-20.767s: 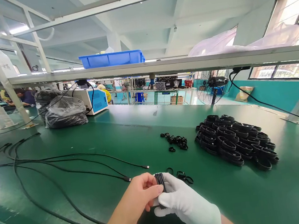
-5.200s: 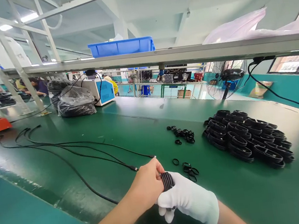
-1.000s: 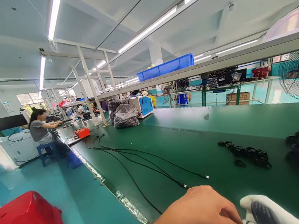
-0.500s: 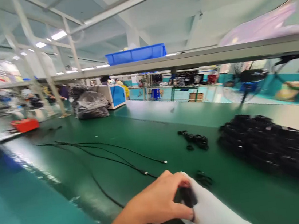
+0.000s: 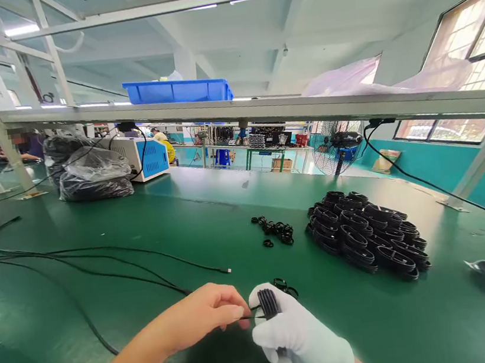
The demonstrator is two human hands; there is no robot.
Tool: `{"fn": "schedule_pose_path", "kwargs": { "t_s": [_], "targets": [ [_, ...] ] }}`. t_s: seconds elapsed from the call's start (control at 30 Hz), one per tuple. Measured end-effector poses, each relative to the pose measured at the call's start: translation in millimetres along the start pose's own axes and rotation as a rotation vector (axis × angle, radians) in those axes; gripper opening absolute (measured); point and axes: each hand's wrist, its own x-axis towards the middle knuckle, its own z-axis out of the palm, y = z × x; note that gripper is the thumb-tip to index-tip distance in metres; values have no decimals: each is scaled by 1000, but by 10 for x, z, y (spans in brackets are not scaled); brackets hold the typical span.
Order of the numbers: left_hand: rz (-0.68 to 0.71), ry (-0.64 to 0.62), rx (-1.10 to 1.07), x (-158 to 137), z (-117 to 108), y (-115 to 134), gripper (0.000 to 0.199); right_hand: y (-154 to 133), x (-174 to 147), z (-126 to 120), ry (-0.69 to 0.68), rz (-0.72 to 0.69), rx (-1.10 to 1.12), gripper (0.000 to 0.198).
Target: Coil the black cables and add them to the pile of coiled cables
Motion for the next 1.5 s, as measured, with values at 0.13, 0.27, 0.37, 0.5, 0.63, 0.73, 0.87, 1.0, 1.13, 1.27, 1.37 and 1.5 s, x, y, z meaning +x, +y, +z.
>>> {"fn": "schedule_pose_path", "kwargs": {
  "t_s": [0.13, 0.27, 0.37, 0.5, 0.63, 0.73, 0.87, 1.0, 1.13, 1.27, 1.37, 1.5],
  "targets": [
    [21, 244, 64, -143, 269, 9, 25, 31, 27, -36, -141, -31, 182, 41],
    [79, 492, 535, -259, 681, 62, 23, 4, -11, -71, 71, -161, -82, 39],
    [5, 418, 554, -227, 728, 21, 21, -34, -95, -99, -56, -196, -146, 42],
    [-19, 275, 257, -157, 474, -10, 27, 24, -122, -114, -261, -285, 148, 45],
    [65, 310, -245, -178, 368, 107, 10, 127, -56, -119, -461, -344, 446, 48],
    [144, 348, -491, -122, 485, 153, 5, 177, -17, -114, -487, -345, 456, 50],
    [181, 369, -686, 42, 653, 83, 14, 217, 13, -131, -460, -301, 416, 59],
    [150, 471, -628, 35, 613, 23, 18, 198, 9, -195, -413, -256, 413, 66],
    [139, 606, -175, -112, 469, 115, 26, 179, 6, -226, -502, -165, 421, 69],
    [211, 389, 8, -113, 387, 223, 30, 243, 16, -180, -570, -30, 494, 51],
    [178, 277, -150, -33, 282, 206, 30, 276, 20, -137, -498, -59, 537, 53],
    [139, 112, -390, 51, 98, 116, 31, 244, 48, -71, -461, -35, 557, 70]
  ]
}}
